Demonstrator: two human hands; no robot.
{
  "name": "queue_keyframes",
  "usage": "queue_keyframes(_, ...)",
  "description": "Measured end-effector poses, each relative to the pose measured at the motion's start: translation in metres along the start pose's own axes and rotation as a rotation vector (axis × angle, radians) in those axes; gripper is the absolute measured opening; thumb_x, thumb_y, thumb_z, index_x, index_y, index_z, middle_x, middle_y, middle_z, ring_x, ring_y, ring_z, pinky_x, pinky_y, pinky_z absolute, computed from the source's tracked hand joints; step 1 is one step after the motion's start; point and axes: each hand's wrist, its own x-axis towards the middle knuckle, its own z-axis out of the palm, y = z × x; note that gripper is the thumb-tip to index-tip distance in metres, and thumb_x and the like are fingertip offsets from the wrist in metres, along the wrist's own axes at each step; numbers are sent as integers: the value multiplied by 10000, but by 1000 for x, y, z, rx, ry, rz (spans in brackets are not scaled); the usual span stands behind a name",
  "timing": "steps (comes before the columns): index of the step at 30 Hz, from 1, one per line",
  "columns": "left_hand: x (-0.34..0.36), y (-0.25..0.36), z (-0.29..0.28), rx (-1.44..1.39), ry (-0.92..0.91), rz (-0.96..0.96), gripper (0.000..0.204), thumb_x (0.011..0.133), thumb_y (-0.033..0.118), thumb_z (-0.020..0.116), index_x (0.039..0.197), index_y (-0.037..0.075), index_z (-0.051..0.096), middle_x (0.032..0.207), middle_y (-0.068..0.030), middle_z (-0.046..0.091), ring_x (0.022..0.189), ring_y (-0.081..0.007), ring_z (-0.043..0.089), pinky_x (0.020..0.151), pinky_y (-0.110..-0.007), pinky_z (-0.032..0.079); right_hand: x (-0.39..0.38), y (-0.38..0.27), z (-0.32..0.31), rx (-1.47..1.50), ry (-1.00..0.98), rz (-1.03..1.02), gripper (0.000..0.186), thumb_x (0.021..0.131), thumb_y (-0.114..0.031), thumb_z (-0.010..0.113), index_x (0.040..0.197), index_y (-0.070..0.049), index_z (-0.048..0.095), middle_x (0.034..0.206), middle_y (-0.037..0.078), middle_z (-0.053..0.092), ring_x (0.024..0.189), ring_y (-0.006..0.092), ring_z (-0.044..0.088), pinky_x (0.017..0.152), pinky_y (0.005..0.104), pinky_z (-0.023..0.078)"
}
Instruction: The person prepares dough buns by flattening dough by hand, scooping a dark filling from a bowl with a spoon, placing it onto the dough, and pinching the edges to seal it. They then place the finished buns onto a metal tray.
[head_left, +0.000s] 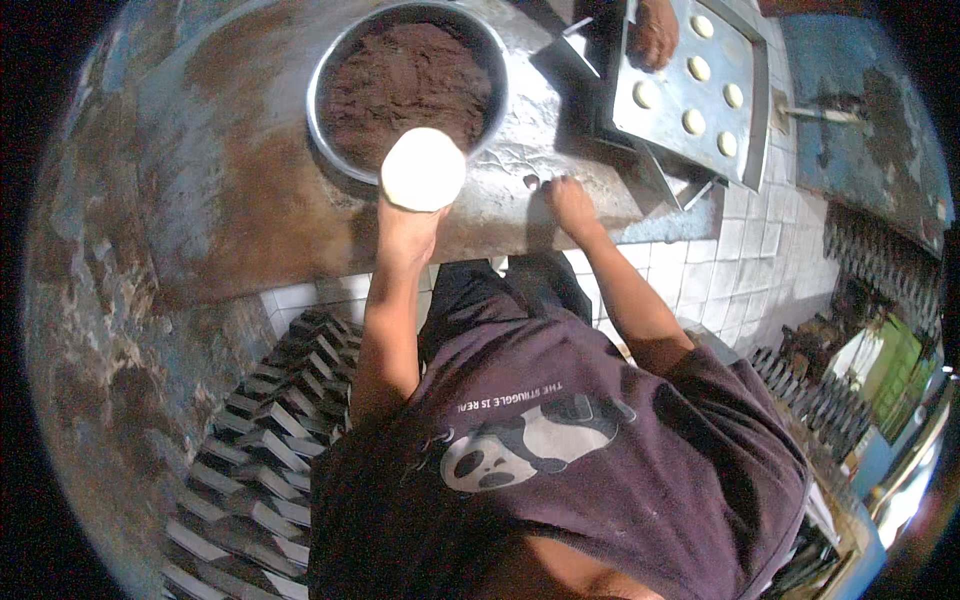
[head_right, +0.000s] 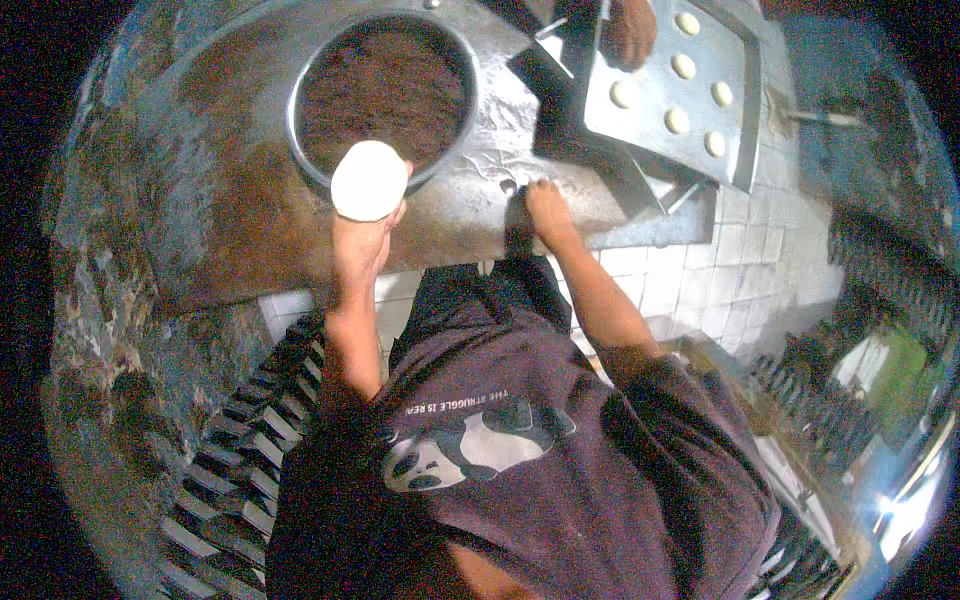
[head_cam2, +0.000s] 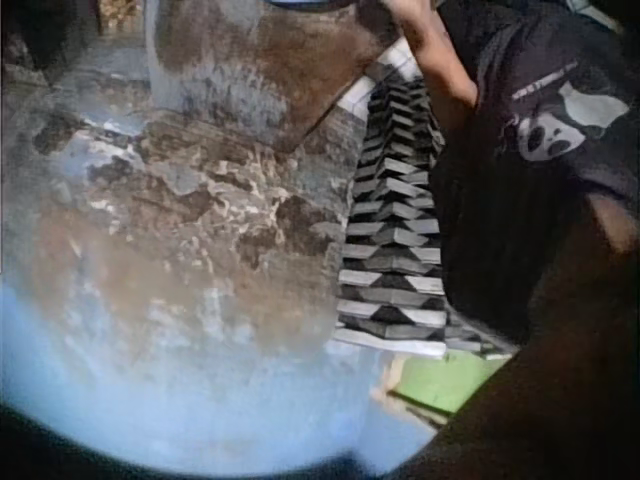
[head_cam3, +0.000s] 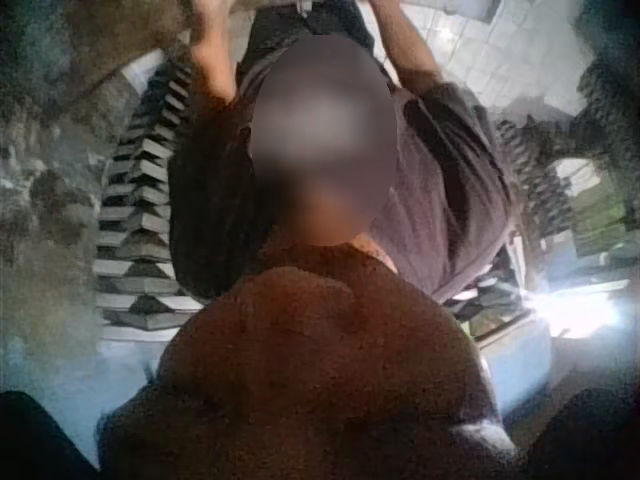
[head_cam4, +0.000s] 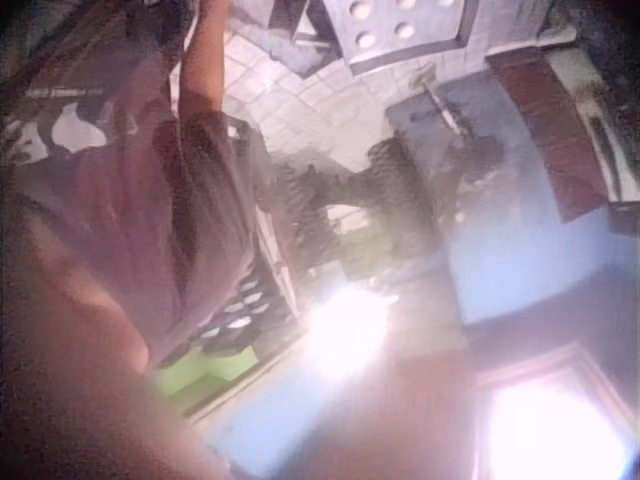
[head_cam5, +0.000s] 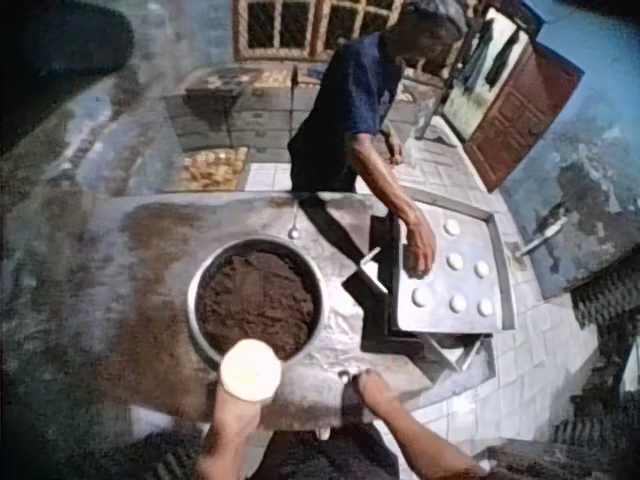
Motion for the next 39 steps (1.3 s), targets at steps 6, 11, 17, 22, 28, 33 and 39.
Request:
queue_keyframes(6, -34, 45, -47, 172, 191, -15, 319, 881, 38, 789, 1156, 85, 636, 982, -35, 695, 647, -43, 521, 505, -210, 352, -6, -54, -54, 403, -156, -140, 203, 1006, -159, 553, 1154, -25, 519, 1112, 264, 642, 1015, 446, 664, 881, 512, 556)
queue_keyframes(11, -47, 59, -59, 305, 379, -1, 315, 845, 76, 851, 1081, 118, 646, 834, 61, 615, 542, -20, 424, 472, -206, 324, 69, -124, -162, 566, 117, -473, 211, 1034, -181, 563, 1197, -57, 516, 970, 215, 639, 850, 417, 665, 768, 486, 527)
queue_keyframes(17, -52, 49, -71, 84, 451, 10, 314, 840, 36, 850, 1073, 98, 649, 854, 34, 625, 576, -32, 454, 488, -215, 338, 214, -172, -182, 95, 329, -467, 345, 957, -129, 568, 1301, -127, 595, 1236, 174, 616, 980, 420, 700, 819, 531, 580)
queue_keyframes(22, -59, 54, -73, 48, 397, 14, 333, 847, -2, 831, 1106, 86, 640, 886, 18, 629, 596, -40, 460, 493, -221, 338, 280, -176, -163, -145, 365, -499, 318, 1011, -229, 496, 1256, -217, 697, 1273, 158, 635, 952, 347, 743, 741, 504, 627)
queue_keyframes(28, -61, 56, -82, 77, 437, -15, 337, 837, -6, 840, 1102, 75, 649, 859, 26, 632, 598, -43, 484, 489, -221, 351, 242, -173, -172, -133, 210, -581, 296, 1016, -231, 488, 1216, -191, 703, 1344, 162, 628, 939, 370, 747, 752, 503, 628)
queue_keyframes(33, -50, 70, -75, 282, 416, -21, 364, 820, 53, 870, 1120, 62, 664, 882, 13, 660, 636, -50, 538, 507, -222, 387, 217, -177, -201, -232, -115, -519, 371, 967, -183, 584, 1329, -166, 663, 1269, 179, 687, 998, 384, 726, 875, 495, 594)
queue_keyframes(39, -29, 78, -73, 793, 324, 107, 387, 788, 184, 912, 1058, 7, 699, 927, -53, 749, 797, -142, 687, 735, -320, 544, 181, -160, -216, 741, -354, -728, 258, 970, -227, 640, 1124, -57, 759, 1133, 136, 758, 1111, 293, 696, 1032, 380, 508)
